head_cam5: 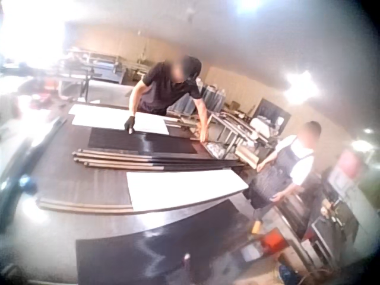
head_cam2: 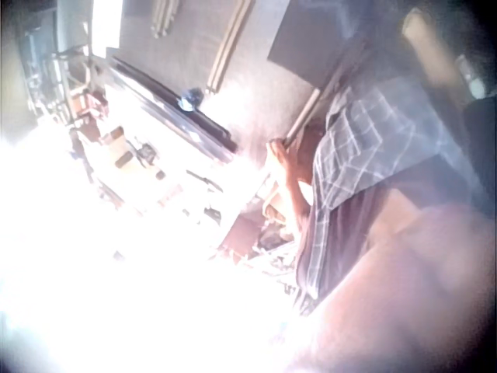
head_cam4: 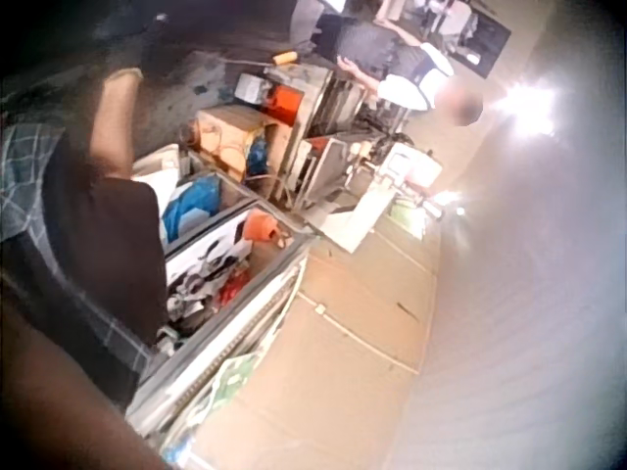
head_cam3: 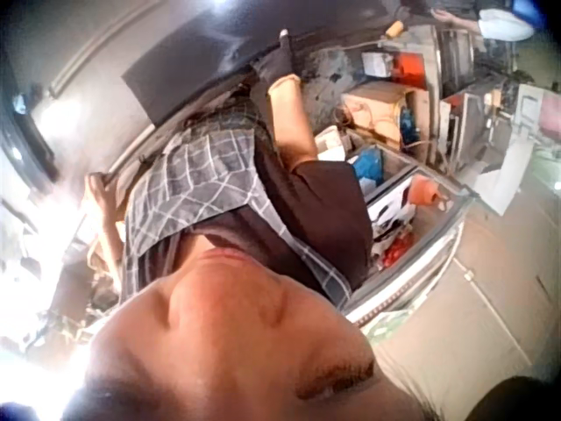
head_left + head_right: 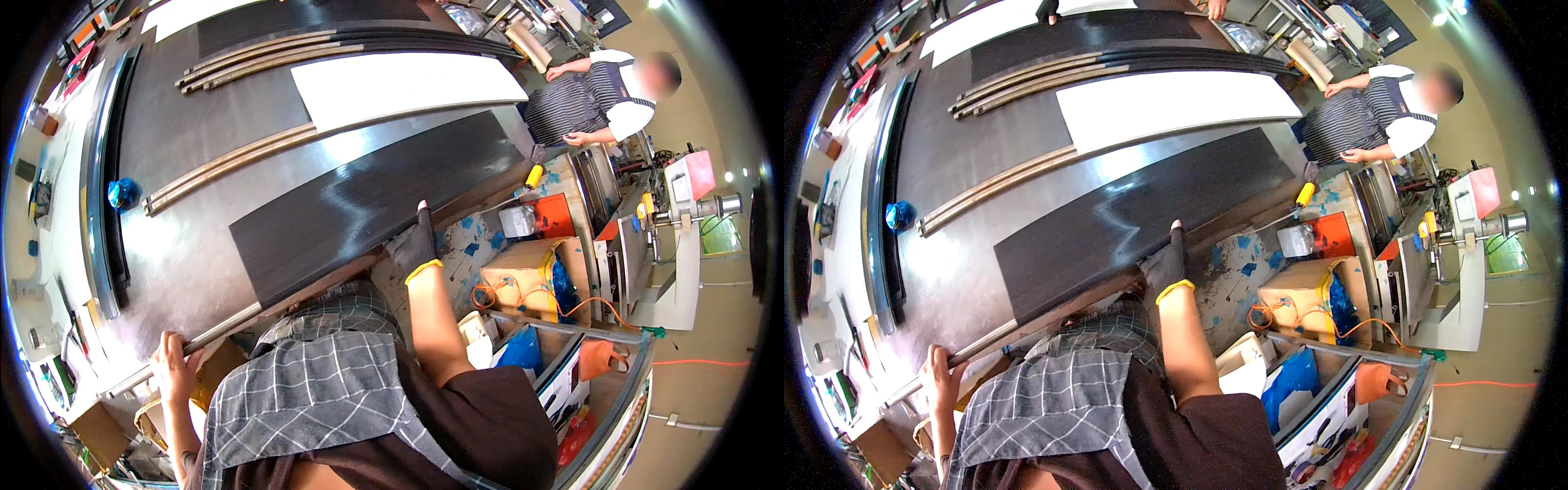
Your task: The person repeatedly applies a substance to a large black sheet on a workbench using a yellow roller. They then place a white sheet over the treated area and press it down using a long metal rod. This process is repeated multiple times with different sections of the sheets.
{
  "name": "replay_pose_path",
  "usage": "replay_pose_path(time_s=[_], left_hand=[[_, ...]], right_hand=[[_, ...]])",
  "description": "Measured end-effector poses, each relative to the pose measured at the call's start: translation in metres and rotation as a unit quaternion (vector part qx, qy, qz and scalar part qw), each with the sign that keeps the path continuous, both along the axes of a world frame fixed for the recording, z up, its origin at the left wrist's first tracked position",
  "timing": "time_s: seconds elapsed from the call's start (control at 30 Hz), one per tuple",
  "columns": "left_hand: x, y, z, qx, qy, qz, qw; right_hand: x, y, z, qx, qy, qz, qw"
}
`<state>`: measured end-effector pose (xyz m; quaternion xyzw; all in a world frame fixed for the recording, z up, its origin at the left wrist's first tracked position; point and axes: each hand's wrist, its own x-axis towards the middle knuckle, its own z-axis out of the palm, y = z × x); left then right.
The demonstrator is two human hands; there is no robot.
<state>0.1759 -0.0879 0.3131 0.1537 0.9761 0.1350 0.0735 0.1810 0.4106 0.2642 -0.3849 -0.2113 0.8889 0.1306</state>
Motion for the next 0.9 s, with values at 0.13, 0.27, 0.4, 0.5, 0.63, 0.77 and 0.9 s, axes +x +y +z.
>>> replay_pose_path(time_s=[0.13, 0.27, 0.4, 0.5, 0.63, 0.77, 0.9], left_hand=[[-0.026, 0.004, 0.013, 0.047, 0.063, 0.006, 0.997], [-0.076, 0.053, 0.006, 0.102, 0.124, -0.008, 0.987], [-0.125, 0.148, 0.016, 0.144, 0.191, -0.033, 0.971], [-0.155, 0.214, 0.007, 0.139, 0.245, -0.004, 0.959], [-0.17, 0.332, 0.0, 0.132, 0.237, -0.012, 0.962], [-0.175, 0.415, -0.038, 0.154, 0.12, -0.023, 0.98], [-0.166, 0.454, -0.081, 0.167, 0.076, -0.012, 0.983]], right_hand=[[-0.02, 0.004, 0.022, 0.051, 0.011, 0.047, 0.998], [-0.072, 0.067, 0.037, 0.049, 0.035, 0.063, 0.996], [-0.128, 0.155, 0.087, 0.05, 0.111, 0.045, 0.991], [-0.154, 0.229, 0.104, 0.095, 0.184, 0.02, 0.978], [-0.172, 0.33, 0.091, 0.091, 0.202, 0.042, 0.974], [-0.173, 0.415, 0.034, 0.085, 0.128, 0.048, 0.987], [-0.176, 0.452, 0.004, 0.097, 0.058, 0.014, 0.994]])
